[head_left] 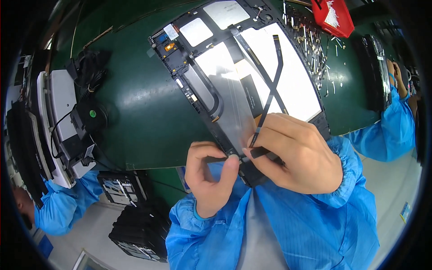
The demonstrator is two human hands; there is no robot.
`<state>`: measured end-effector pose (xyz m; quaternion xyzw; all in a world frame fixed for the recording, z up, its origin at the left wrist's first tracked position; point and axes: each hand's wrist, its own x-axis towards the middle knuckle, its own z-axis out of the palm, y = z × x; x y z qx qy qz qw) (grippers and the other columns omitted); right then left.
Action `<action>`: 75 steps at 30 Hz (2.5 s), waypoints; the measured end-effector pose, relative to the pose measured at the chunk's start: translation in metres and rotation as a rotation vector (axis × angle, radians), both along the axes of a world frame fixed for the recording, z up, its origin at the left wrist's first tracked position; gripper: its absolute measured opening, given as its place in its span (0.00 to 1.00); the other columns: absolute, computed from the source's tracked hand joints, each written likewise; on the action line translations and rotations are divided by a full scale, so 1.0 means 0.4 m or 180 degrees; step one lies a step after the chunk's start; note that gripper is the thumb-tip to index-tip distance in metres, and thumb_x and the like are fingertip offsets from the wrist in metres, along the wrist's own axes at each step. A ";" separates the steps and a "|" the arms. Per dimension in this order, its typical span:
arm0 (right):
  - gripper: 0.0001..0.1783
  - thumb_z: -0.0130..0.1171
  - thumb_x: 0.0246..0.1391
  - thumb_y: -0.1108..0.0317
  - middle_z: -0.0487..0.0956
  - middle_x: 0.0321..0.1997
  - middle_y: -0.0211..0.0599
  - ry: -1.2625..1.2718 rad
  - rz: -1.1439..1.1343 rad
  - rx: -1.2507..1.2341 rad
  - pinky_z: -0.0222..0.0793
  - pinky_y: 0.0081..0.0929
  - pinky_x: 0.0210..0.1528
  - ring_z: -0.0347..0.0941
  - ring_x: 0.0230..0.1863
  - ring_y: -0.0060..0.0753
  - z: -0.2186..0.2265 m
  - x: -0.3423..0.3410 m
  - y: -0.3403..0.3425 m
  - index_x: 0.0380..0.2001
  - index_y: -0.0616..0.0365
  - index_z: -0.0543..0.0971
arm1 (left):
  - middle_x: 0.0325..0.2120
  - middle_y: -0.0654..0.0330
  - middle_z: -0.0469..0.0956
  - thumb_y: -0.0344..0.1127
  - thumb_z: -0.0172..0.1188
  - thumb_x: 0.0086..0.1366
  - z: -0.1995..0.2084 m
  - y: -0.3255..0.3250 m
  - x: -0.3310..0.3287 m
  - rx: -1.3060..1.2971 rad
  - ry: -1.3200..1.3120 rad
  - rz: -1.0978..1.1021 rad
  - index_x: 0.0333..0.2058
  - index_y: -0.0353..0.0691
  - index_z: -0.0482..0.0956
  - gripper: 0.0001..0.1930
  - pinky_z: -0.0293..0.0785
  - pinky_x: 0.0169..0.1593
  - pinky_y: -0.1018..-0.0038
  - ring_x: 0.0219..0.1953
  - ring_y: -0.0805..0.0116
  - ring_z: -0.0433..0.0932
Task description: The person assembles components of a tablet device by connecting ribbon cables to the tablet chassis and applying adhesive tape to secure electronic components. This is done using tweezers and a precision pick.
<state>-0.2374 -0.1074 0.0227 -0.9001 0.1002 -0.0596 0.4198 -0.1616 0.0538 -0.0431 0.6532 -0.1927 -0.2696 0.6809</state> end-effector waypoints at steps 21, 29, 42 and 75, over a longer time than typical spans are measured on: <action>0.09 0.63 0.37 0.77 0.70 0.28 0.40 0.0191 0.0274 -0.0131 0.67 0.32 0.28 0.70 0.28 0.41 0.004 0.015 -0.001 0.26 0.63 0.75 | 0.33 0.55 0.70 0.24 0.56 0.58 -0.026 0.016 -0.006 -0.0509 0.0137 -0.0067 0.36 0.33 0.70 0.08 0.64 0.44 0.76 0.36 0.70 0.68; 0.10 0.63 0.35 0.76 0.70 0.26 0.40 0.0034 0.0123 -0.0118 0.67 0.31 0.28 0.70 0.27 0.40 -0.005 0.013 0.010 0.26 0.64 0.76 | 0.26 0.59 0.72 0.25 0.64 0.52 -0.003 -0.006 0.024 0.0011 -0.0763 -0.0232 0.31 0.36 0.71 0.10 0.67 0.34 0.79 0.28 0.71 0.71; 0.11 0.59 0.39 0.73 0.66 0.26 0.38 -0.0181 0.0231 0.0161 0.68 0.31 0.26 0.70 0.25 0.37 -0.003 -0.011 0.037 0.30 0.63 0.71 | 0.29 0.58 0.73 0.24 0.63 0.56 -0.002 0.040 0.046 -0.0109 0.0447 -0.0588 0.34 0.33 0.72 0.09 0.70 0.35 0.79 0.30 0.72 0.75; 0.18 0.57 0.57 0.60 0.77 0.41 0.38 -0.0494 -0.2079 -0.1641 0.66 0.20 0.38 0.72 0.37 0.24 -0.071 -0.103 -0.598 0.45 0.61 0.78 | 0.29 0.53 0.82 0.32 0.66 0.54 0.035 -0.014 0.084 -0.0410 -0.2193 -0.0214 0.30 0.40 0.74 0.09 0.67 0.54 0.59 0.42 0.53 0.80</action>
